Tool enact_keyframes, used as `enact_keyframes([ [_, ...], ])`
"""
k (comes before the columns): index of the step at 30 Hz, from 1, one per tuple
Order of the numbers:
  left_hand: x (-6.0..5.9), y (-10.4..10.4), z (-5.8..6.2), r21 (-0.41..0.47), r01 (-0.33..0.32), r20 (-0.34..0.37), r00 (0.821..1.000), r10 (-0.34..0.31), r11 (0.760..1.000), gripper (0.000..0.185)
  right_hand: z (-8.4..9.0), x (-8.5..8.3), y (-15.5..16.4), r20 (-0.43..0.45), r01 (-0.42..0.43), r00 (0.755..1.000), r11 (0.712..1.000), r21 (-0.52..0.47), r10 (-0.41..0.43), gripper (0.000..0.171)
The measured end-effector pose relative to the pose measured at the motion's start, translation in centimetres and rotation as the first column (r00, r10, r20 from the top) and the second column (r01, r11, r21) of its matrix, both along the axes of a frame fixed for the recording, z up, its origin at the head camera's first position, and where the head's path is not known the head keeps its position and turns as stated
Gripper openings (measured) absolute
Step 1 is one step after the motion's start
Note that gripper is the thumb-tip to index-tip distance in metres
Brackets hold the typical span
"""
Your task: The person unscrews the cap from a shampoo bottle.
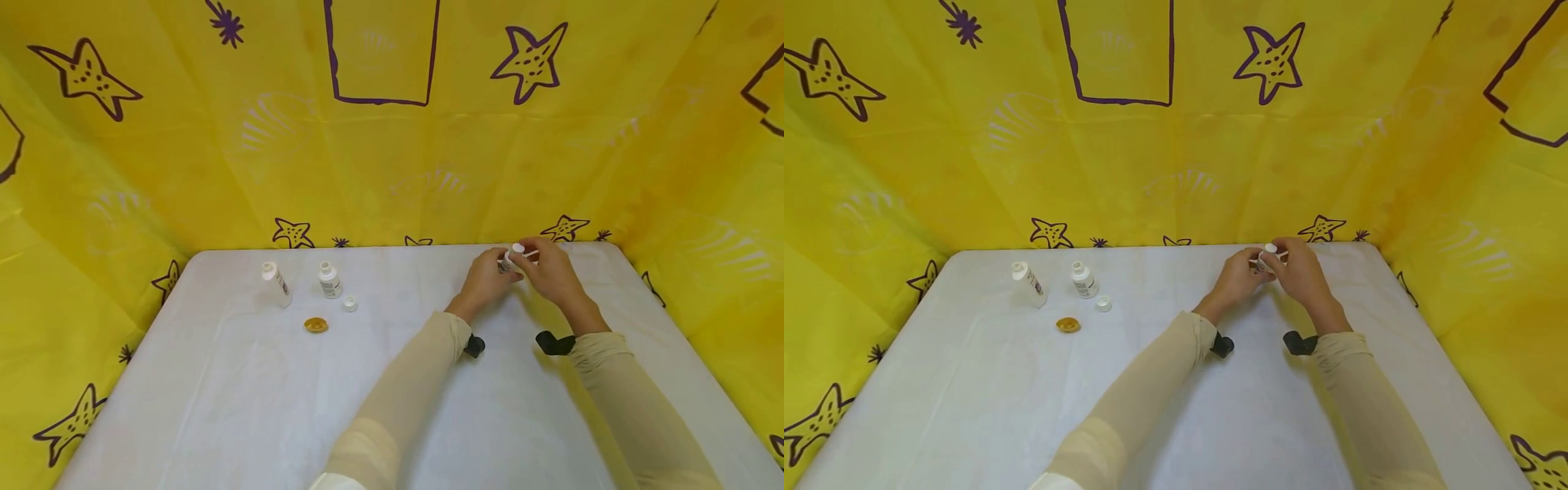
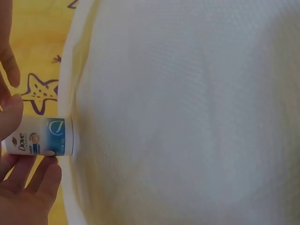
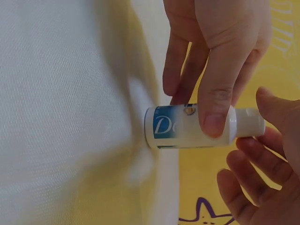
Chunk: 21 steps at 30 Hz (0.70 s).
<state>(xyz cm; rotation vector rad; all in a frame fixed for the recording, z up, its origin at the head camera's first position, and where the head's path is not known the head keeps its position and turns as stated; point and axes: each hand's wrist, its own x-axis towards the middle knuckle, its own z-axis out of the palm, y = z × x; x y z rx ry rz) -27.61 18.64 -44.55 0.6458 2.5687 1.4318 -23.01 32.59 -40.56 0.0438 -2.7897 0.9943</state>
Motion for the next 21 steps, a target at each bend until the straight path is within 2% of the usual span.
enact_keyframes([
  [11, 0.5, -0.7, 0.2, 0.011, -0.011, -0.005, 1.0, 0.011, 1.0, 0.043, 0.4, 0.3, -0.7, 0.019, 0.001, 1.0, 0.999, 0.05, -0.002, 0.041],
  [21, 0.9, -1.6, 0.1, 0.021, -0.002, -0.031, 1.0, 0.003, 1.0, 0.043, 0.8, 0.8, -1.7, -0.052, -0.006, 0.999, 1.0, 0.026, 0.007, 0.043],
])
